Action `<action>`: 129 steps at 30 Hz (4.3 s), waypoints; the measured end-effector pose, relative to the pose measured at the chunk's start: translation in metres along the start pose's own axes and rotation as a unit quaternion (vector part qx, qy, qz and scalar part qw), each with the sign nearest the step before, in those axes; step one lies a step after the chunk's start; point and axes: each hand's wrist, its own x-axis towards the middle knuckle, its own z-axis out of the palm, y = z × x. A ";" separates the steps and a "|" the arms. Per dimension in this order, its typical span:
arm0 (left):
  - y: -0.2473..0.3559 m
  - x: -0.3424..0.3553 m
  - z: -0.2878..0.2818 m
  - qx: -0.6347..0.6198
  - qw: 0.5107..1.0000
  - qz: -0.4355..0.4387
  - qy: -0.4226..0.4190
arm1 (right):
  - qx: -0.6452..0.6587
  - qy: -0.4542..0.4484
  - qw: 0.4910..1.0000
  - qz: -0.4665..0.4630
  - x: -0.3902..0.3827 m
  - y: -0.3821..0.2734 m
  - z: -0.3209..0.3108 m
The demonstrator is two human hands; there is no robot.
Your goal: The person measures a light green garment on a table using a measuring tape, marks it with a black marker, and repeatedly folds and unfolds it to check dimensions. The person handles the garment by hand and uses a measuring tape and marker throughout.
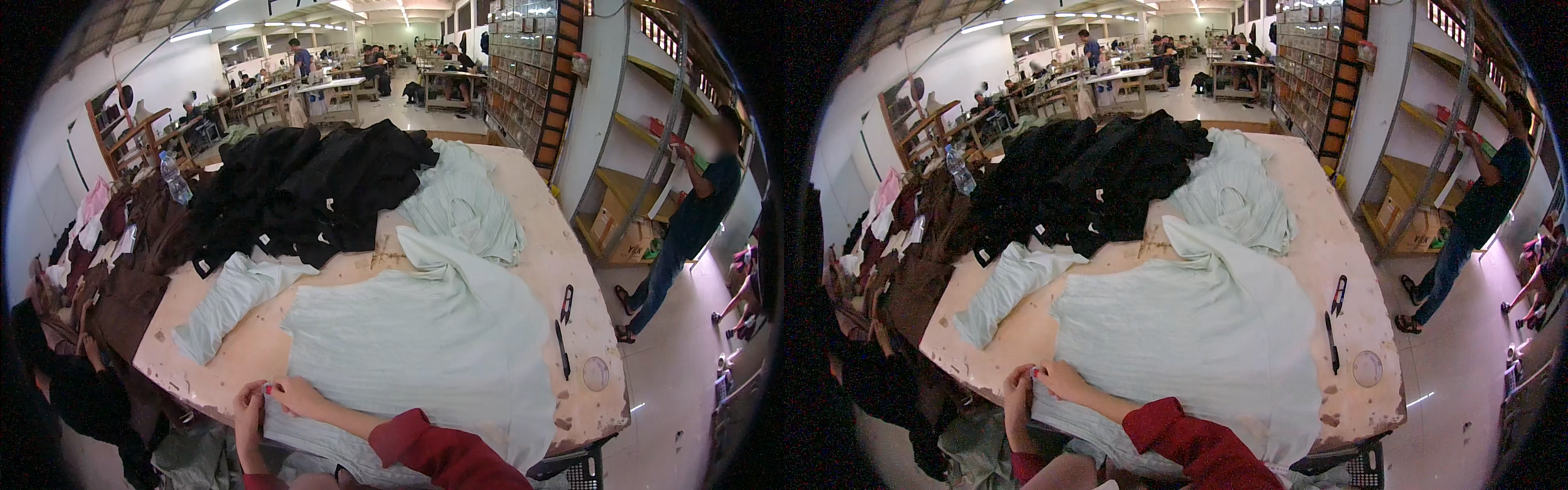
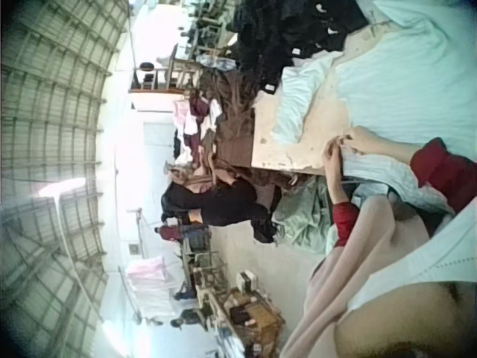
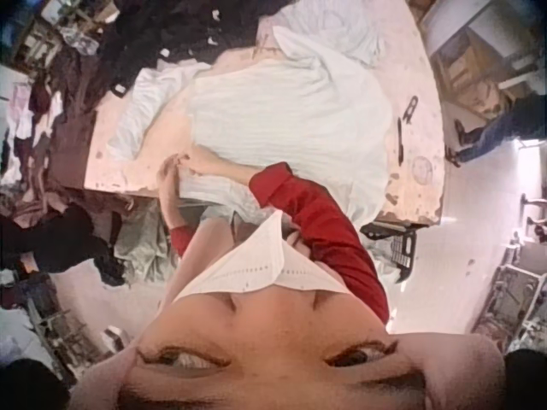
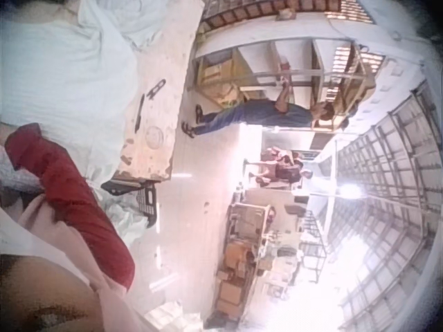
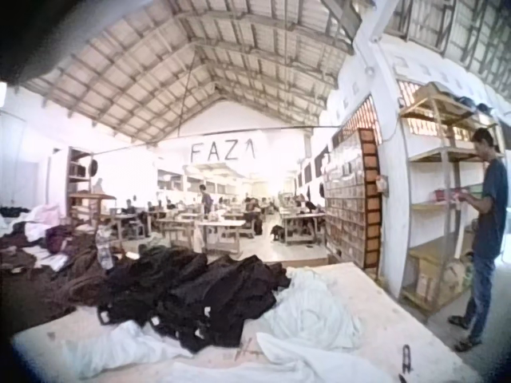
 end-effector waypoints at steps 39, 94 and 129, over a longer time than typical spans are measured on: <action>-0.030 0.037 -0.022 0.131 0.987 0.035 0.086 | -0.080 0.261 0.940 0.205 -0.403 -0.025 -0.299; -0.012 0.055 0.010 0.155 0.968 0.123 0.157 | -0.135 0.490 0.836 0.206 -0.420 0.002 -0.226; -0.021 0.068 -0.033 0.197 0.968 0.070 0.140 | -0.328 0.601 0.712 0.158 -0.395 0.008 -0.184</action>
